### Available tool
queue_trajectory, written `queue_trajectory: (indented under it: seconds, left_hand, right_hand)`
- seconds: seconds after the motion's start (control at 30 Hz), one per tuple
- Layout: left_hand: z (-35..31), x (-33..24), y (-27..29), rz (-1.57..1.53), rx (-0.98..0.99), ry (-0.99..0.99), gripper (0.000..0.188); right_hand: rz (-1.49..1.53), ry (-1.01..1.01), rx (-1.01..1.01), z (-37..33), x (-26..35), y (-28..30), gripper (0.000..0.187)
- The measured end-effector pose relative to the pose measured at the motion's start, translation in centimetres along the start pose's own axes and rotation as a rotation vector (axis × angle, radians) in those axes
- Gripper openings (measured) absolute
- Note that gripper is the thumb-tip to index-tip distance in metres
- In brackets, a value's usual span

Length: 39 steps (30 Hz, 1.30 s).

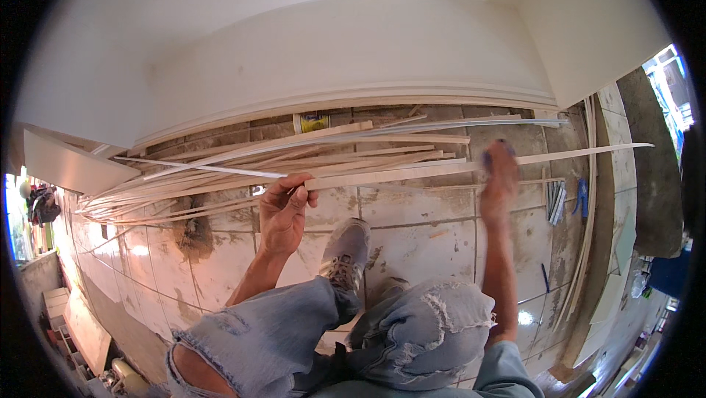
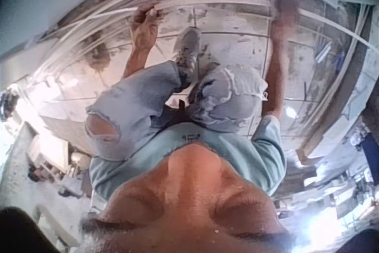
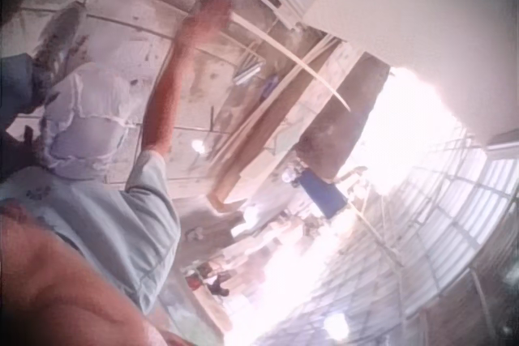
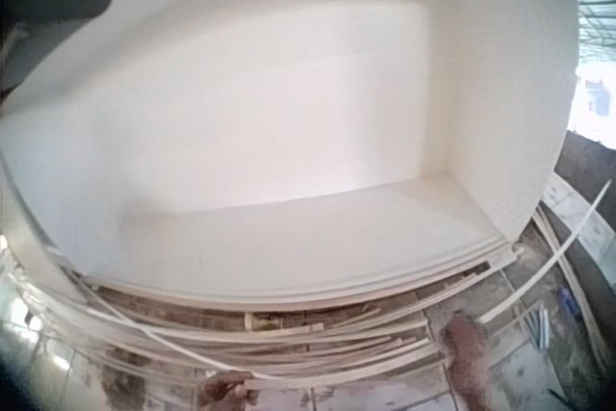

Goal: The person sands multiple long wooden strips using a sanding block by hand while kneeling on a tiled floor. They then measure one strip against a wooden cabinet, mark the wood with a pen, and cut the strip using a hand saw.

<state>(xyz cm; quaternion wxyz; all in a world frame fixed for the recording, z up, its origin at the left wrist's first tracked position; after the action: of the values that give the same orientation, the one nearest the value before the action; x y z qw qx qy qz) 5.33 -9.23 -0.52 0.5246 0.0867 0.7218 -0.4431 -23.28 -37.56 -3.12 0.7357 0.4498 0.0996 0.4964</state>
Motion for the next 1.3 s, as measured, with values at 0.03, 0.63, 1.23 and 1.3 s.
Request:
queue_trajectory:
  seconds: [0.03, 0.63, 1.23, 1.3]
  left_hand:
    - [-0.2, 0.3, -0.3, -0.01, 0.002, 0.022, 0.024]
    - [-0.5, 0.4, -0.5, 0.261, -0.168, -0.193, 0.016]
    - [0.1, 1.4, 1.9, 0.233, -0.191, -0.153, 0.038]
    - [-0.4, -0.4, 1.8, 0.308, -0.2, -0.159, 0.035]
  right_hand:
    - [-0.064, -0.05, 0.034, -0.2, -2.8, 1.3, 0.044]
    - [0.342, 0.18, 0.248, 4.0, 18.7, -3.0, 0.049]
    - [0.305, 0.26, 0.325, 3.1, 20.1, -5.5, 0.057]
    - [0.225, 0.109, 0.258, 1.4, 10.6, -4.2, 0.053]
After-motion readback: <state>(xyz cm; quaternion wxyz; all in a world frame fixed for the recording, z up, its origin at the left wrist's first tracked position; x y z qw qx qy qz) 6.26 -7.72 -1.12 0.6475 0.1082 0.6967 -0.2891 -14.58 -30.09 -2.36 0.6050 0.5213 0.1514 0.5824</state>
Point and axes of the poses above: each hand's wrist, its own z-axis towards the middle knuckle, its own y-axis out of the back of the hand, x = y × z, the point moved 7 cm from there along z, towards the middle knuckle, and after that the axes turned 2 degrees about -y, right-handed, at the moved point
